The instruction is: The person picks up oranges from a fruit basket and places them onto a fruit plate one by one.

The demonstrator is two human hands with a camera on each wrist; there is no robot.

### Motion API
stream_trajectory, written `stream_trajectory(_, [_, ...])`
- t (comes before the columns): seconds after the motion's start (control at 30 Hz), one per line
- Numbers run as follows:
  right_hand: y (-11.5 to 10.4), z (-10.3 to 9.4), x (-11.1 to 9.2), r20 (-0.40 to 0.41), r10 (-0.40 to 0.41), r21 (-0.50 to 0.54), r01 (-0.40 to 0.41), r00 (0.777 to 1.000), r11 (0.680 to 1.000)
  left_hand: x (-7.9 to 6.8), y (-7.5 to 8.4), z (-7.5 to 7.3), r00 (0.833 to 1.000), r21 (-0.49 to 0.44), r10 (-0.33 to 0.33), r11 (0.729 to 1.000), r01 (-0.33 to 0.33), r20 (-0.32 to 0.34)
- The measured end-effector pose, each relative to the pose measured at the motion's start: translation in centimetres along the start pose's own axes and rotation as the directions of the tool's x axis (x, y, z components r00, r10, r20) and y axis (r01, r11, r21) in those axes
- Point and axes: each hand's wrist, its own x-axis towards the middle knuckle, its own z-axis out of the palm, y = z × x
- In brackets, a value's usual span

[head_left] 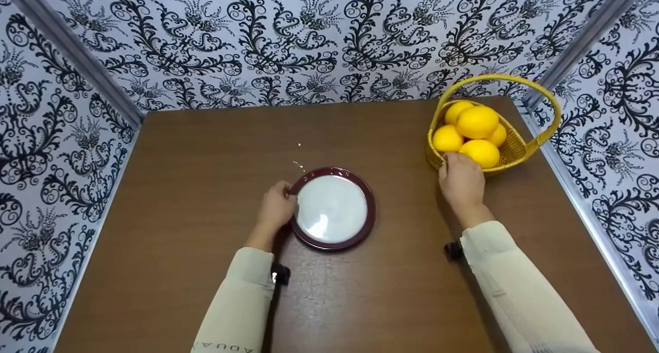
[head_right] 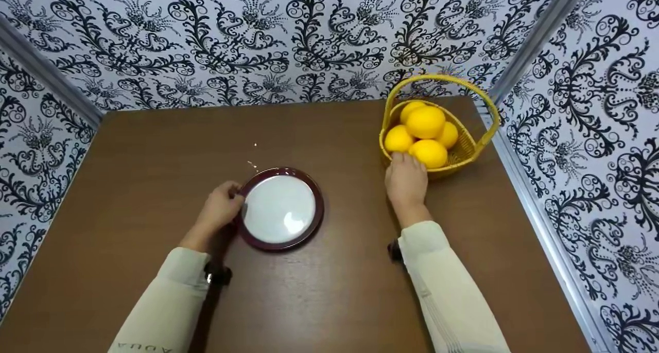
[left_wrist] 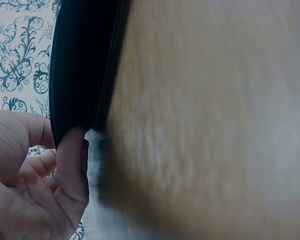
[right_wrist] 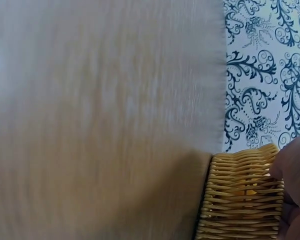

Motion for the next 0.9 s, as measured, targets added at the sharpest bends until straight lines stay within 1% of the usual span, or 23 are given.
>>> stream_trajectory(0.13, [-0.4,-0.1,-0.5,-0.004,-0.010,0.009,0.010,1.000,1.000,0.0,-0.1,-0.1,1.000,-0.037,-0.002,0.999,0.002,0.010])
stream_trajectory(0.3, [-0.9,-0.2,-1.0,-0.007,-0.018,0.007,0.018,1.000,1.000,0.0,-0.1,-0.1,1.000,-0.023,-0.002,1.000,0.002,0.009])
stream_trajectory(0.53, [-1.3,0.2,-1.5,-0.016,-0.024,0.009,0.024,1.000,1.000,0.0,0.1,-0.1,1.000,-0.016,0.003,1.000,-0.003,-0.001])
stream_trajectory(0.63, [-1.6,0.1,-1.8,-0.018,-0.028,0.007,0.028,0.999,1.000,0.0,0.2,-0.1,1.000,-0.017,0.010,1.000,-0.010,0.002])
stream_trajectory(0.9, [-2.7,0.3,-2.8,-0.033,-0.042,0.015,0.043,0.999,0.999,0.0,0.1,-0.1,1.000,-0.021,0.002,1.000,-0.002,0.009])
